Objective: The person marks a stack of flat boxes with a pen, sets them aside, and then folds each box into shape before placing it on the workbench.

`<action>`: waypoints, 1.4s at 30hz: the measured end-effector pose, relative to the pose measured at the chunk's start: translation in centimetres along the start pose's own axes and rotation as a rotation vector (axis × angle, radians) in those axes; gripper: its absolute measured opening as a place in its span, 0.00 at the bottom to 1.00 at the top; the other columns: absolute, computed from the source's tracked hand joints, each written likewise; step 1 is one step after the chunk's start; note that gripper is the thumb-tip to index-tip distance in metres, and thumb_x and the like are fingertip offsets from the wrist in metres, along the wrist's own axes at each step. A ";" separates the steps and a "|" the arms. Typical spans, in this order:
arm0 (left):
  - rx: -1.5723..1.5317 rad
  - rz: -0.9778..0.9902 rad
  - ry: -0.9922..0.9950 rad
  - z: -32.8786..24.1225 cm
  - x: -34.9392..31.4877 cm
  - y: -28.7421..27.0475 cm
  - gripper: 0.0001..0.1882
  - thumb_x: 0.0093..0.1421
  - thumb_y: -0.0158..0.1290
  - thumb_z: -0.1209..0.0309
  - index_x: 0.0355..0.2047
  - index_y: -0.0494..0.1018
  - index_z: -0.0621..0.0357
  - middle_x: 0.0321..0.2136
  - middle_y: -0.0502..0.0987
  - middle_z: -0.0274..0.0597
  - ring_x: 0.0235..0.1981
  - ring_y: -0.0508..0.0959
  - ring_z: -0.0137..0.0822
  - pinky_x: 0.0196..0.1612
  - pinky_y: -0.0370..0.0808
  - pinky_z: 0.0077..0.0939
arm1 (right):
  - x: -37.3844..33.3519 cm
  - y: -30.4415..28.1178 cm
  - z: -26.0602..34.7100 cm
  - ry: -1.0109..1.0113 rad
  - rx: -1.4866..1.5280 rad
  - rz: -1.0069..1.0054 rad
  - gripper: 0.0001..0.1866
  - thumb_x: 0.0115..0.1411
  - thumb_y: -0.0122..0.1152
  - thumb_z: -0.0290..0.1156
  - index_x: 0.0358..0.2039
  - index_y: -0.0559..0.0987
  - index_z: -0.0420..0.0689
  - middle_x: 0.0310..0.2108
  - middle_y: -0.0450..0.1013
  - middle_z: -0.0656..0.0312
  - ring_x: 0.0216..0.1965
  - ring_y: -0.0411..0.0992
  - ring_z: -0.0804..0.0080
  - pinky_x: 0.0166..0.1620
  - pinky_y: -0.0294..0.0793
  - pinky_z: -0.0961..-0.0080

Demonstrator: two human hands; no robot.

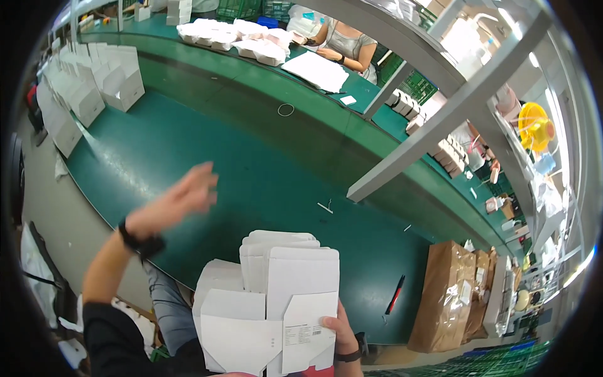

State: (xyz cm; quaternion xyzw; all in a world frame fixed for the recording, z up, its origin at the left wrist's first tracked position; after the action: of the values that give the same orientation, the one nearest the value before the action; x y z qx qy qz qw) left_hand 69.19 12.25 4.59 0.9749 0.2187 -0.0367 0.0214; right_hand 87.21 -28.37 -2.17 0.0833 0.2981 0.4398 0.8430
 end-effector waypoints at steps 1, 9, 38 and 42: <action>-0.193 0.006 -0.082 2.9 -3.6 1.6 0.41 0.76 0.49 0.60 0.78 0.39 0.54 0.75 0.53 0.58 0.67 0.68 0.41 0.66 0.70 0.39 | 0.2 0.0 -0.1 -0.025 0.009 0.005 0.53 0.50 0.73 0.43 0.71 0.59 0.34 0.63 0.69 0.48 0.62 0.72 0.57 0.63 0.73 0.62; -0.329 -0.011 0.013 5.0 -12.6 10.7 0.61 0.65 0.62 0.57 0.77 0.26 0.61 0.77 0.44 0.58 0.77 0.51 0.47 0.76 0.49 0.38 | 0.2 -0.3 -0.7 -0.146 0.090 0.011 0.48 0.52 0.70 0.46 0.68 0.63 0.32 0.57 0.74 0.45 0.54 0.78 0.55 0.55 0.81 0.60; 0.117 -0.003 0.437 2.4 -9.2 15.8 0.76 0.50 0.74 0.53 0.77 0.24 0.61 0.74 0.46 0.66 0.75 0.50 0.59 0.74 0.53 0.45 | 0.4 -7.3 0.5 -0.613 -0.292 -0.145 0.42 0.65 0.68 0.47 0.71 0.63 0.39 0.69 0.64 0.54 0.69 0.63 0.55 0.70 0.64 0.56; 0.027 -0.072 0.173 0.5 -9.0 16.4 0.68 0.57 0.68 0.48 0.76 0.31 0.70 0.73 0.46 0.70 0.74 0.51 0.60 0.74 0.52 0.46 | -0.3 -3.5 6.9 -0.683 -0.211 -0.093 0.35 0.72 0.60 0.45 0.71 0.63 0.38 0.69 0.65 0.56 0.69 0.64 0.60 0.70 0.64 0.61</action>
State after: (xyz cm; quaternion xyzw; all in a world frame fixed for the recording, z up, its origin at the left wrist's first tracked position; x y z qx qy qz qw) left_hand 68.00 -6.41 5.27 0.9662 0.2539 0.0441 -0.0121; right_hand 93.46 -29.86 2.09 0.1243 -0.0442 0.3764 0.9170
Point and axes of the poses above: each hand's wrist, its own x-axis towards the middle knuckle, its own y-axis out of the palm, z = x × y, the point moved 7 cm from there along x, towards the middle knuckle
